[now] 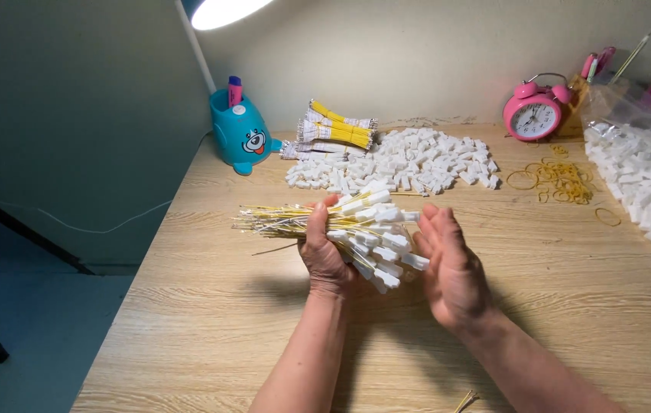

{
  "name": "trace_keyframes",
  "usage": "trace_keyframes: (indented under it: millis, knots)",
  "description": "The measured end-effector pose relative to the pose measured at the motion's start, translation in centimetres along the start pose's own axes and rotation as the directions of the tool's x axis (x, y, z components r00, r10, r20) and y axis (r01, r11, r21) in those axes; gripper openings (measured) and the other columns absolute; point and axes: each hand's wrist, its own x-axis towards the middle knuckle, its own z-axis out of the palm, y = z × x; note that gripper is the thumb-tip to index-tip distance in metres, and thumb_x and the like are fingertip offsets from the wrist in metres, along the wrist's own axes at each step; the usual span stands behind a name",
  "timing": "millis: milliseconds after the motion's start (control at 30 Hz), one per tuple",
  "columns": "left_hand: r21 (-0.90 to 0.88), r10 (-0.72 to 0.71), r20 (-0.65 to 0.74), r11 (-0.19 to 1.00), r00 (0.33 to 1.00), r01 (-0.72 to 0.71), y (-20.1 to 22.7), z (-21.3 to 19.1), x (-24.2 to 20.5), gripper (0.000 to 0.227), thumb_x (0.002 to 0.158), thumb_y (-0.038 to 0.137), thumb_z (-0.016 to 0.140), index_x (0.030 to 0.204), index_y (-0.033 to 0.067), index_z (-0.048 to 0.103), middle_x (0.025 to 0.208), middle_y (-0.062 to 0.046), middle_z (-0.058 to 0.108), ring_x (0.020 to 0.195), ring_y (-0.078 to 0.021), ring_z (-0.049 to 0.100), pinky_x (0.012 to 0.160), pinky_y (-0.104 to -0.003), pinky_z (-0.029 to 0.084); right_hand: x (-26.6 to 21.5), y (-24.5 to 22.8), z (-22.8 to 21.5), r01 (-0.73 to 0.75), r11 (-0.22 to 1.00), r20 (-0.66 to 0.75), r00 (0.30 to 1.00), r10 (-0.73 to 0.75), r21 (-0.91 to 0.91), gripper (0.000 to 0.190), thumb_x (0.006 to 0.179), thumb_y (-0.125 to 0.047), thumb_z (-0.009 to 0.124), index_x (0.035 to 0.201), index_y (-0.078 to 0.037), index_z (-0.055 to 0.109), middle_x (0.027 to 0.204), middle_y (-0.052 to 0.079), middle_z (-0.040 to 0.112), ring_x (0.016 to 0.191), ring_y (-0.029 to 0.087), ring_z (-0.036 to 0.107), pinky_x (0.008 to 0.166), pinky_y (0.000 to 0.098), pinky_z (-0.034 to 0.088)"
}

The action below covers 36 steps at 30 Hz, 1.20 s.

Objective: The person inserts white plastic connectors onto the ends of yellow wires, then gathers the completed wires into a bundle and secures them with a rubber band. The person then opens a small foil packet containing metal pins and begins inserting them into the connectors.

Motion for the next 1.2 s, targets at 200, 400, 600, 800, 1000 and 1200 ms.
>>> trace_keyframes:
  millis: [200, 400, 600, 800, 1000, 1200]
  knots:
    - [-0.213, -0.184, 0.090, 0.956, 0.979, 0.199, -1.6, -0.4, -0.8, 0.033, 0.080, 0.034, 0.065, 0.098, 0.0060, 0.065, 0.100, -0.014, 0.065, 0.096, -0.0306, 0.062, 0.088, -0.043, 0.050, 0.5, -0.2, 4.2, 0.094, 0.987, -0.110, 0.991, -0.080, 0.132, 0.058, 0.086, -0.041, 0.048, 0.136, -0.012, 0.055, 0.126, 0.007, 0.063, 0.100, 0.015, 0.061, 0.079, 0.0284, 0.050]
    - [-0.266, -0.218, 0.042, 0.938, 0.975, 0.221, -1.3, -2.9, 1.9, 0.024, 0.083, 0.030, 0.066, 0.091, 0.0076, 0.067, 0.095, -0.014, 0.067, 0.093, -0.0321, 0.063, 0.085, -0.046, 0.052, 0.2, 0.5, 2.0, 0.251, 0.930, 0.148, 0.965, -0.217, -0.267, 0.084, 0.081, -0.062, 0.037, 0.147, -0.010, 0.035, 0.158, 0.009, 0.033, 0.146, 0.019, 0.028, 0.115, 0.0294, 0.024]
    - [-0.289, -0.237, 0.037, 0.927, 0.971, 0.237, -0.6, -4.7, 3.9, 0.024, 0.083, 0.035, 0.064, 0.093, 0.0140, 0.067, 0.093, -0.010, 0.067, 0.086, -0.0294, 0.063, 0.075, -0.045, 0.051, 0.6, 3.9, -2.0, 0.181, 0.784, 0.348, 0.936, 0.047, -0.594, 0.096, 0.073, -0.060, 0.049, 0.153, -0.022, 0.012, 0.161, 0.001, 0.023, 0.144, 0.031, 0.029, 0.111, 0.0428, 0.034]
    - [-0.221, -0.209, 0.140, 0.946, 0.968, 0.236, 0.1, -3.3, 2.2, 0.021, 0.084, 0.031, 0.062, 0.093, 0.0119, 0.064, 0.102, -0.017, 0.067, 0.097, -0.0349, 0.064, 0.083, -0.047, 0.051, 4.9, 9.8, -4.2, 0.762, 0.131, 0.619, 0.602, -0.505, -0.634, 0.016, 0.084, -0.018, 0.066, 0.097, -0.009, 0.068, 0.109, 0.008, 0.069, 0.104, 0.027, 0.063, 0.094, 0.0393, 0.045]
    - [-0.264, -0.206, 0.108, 0.937, 0.973, 0.228, 1.4, -1.8, 0.2, 0.012, 0.085, 0.018, 0.065, 0.096, 0.0213, 0.065, 0.093, 0.001, 0.072, 0.091, -0.0221, 0.070, 0.085, -0.045, 0.058, 4.3, 6.0, -8.2, 0.080, 0.907, 0.085, 0.995, -0.049, -0.414, 0.030, 0.100, -0.013, 0.049, 0.124, -0.011, 0.066, 0.089, 0.012, 0.071, 0.077, 0.021, 0.069, 0.066, 0.0357, 0.061]
    - [-0.100, -0.268, 0.301, 0.946, 0.915, 0.310, 2.6, 0.8, -4.2, 0.007, 0.089, 0.017, 0.065, 0.093, 0.0217, 0.061, 0.079, 0.004, 0.069, 0.082, -0.0162, 0.071, 0.079, -0.036, 0.060, 5.1, -3.4, -8.1, 0.191, 0.489, 0.062, 0.961, -0.268, -0.851, 0.027, 0.105, -0.030, 0.043, 0.126, -0.012, 0.041, 0.072, 0.012, 0.063, 0.067, 0.030, 0.065, 0.067, 0.0486, 0.054]
